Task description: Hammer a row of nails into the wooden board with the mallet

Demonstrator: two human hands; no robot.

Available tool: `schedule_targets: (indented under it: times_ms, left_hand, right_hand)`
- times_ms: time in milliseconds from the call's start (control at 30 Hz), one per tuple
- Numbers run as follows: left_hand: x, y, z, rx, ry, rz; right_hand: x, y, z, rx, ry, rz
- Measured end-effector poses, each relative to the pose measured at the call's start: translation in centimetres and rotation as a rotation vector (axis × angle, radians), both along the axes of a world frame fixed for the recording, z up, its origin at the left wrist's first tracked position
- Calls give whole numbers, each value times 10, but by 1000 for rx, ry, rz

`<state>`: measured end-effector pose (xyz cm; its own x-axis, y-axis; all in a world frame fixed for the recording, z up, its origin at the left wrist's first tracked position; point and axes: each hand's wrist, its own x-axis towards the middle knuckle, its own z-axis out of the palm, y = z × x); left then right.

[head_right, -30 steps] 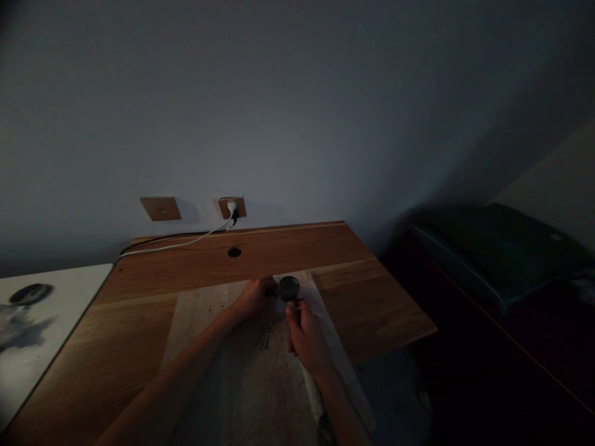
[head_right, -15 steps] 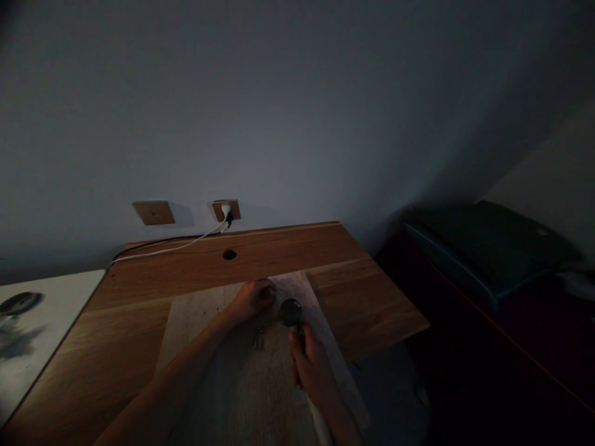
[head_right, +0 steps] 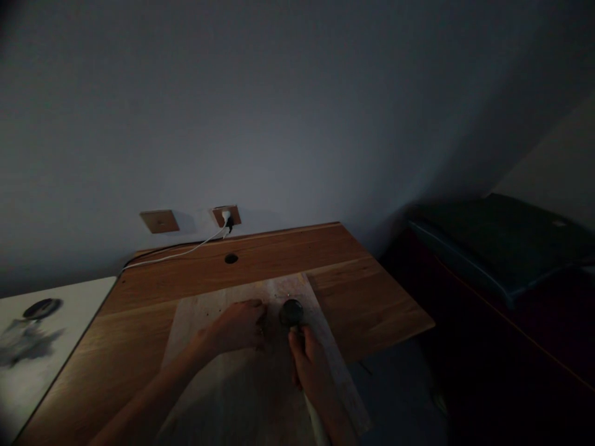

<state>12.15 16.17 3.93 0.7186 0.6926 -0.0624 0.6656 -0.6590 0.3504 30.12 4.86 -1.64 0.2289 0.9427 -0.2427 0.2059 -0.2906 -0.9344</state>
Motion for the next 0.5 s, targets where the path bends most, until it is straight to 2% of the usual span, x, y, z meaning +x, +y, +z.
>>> schedule_targets:
  times_ms: [100, 233, 500]
  left_hand:
    - [5, -9, -2, -6, 67, 71]
    - [11, -12, -1, 23, 92, 102]
    - [6, -13, 6, -13, 142, 180]
  right_hand:
    - [0, 0, 1, -22, 14, -5]
    - [-1, 1, 1, 17, 6, -7]
    - [0, 0, -3, 10, 16, -4]
